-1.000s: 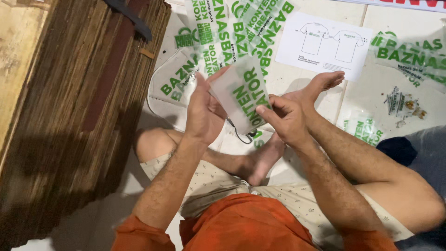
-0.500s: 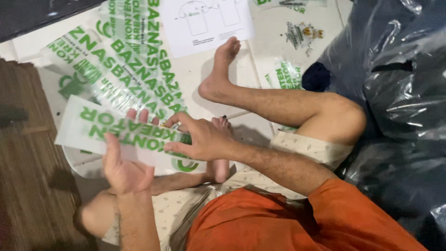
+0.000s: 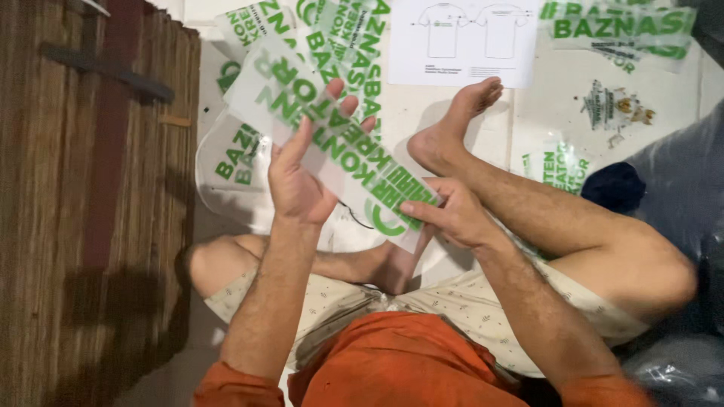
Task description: The person sits cross-legged on the floor and uses scissors to cut a large white fabric sheet printed with green text and logos. They repeatedly cut strips from the fabric, occasionally pausing to adjust the material or discard cut pieces.
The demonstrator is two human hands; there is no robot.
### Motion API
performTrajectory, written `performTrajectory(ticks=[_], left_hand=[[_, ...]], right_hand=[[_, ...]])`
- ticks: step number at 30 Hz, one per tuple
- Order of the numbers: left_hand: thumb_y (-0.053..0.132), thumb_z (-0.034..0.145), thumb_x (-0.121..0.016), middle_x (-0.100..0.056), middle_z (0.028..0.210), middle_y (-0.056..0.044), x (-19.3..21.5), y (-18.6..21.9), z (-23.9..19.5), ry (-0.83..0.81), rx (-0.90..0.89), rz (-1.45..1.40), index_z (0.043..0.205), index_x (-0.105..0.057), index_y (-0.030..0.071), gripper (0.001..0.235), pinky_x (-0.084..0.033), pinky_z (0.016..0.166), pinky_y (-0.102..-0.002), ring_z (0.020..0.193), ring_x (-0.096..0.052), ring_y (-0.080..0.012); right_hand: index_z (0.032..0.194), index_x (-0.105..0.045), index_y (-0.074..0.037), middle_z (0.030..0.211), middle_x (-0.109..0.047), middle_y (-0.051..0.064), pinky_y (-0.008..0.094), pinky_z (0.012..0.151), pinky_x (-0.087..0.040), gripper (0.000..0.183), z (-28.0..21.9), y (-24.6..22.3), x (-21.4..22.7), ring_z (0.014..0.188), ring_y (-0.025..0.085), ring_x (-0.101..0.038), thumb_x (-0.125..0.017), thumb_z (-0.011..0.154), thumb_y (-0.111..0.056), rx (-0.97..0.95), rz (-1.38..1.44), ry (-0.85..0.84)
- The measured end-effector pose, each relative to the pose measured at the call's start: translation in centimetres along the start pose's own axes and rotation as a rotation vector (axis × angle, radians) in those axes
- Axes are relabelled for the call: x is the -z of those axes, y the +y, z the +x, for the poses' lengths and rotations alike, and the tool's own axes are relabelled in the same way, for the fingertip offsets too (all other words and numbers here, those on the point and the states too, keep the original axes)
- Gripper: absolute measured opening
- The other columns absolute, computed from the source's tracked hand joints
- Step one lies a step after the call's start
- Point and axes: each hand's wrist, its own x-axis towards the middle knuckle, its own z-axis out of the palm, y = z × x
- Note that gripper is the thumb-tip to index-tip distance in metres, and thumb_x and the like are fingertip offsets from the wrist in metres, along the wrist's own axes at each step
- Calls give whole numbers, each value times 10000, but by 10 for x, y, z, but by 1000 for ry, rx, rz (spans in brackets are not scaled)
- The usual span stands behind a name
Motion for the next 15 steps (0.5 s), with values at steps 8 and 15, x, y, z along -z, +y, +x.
performTrajectory(ticks=[8, 15], left_hand=[[73, 987, -633, -562, 1400, -332, -1, 0, -12, -21, 148, 108, 1461, -417, -14, 527, -513, 1091, -663, 1263, -603, -457], [58, 978, -623, -585, 1406, -262, 17, -16, -15, 97, 166, 38, 1498, -381, 84, 574, -543, 1073, -628, 1202, -646, -363]], right_hand=[[992, -735, -11, 942, -794, 97, 254, 705, -593, 207, -1, -7, -7, 791, 155, -738, -746, 886, -189, -68, -200, -59], [1278, -635, -5, 1178, -728, 71, 264, 902, -559, 426, -5, -32, -11, 1035, 136, -678, -712, 917, -216, 125, -539, 66]])
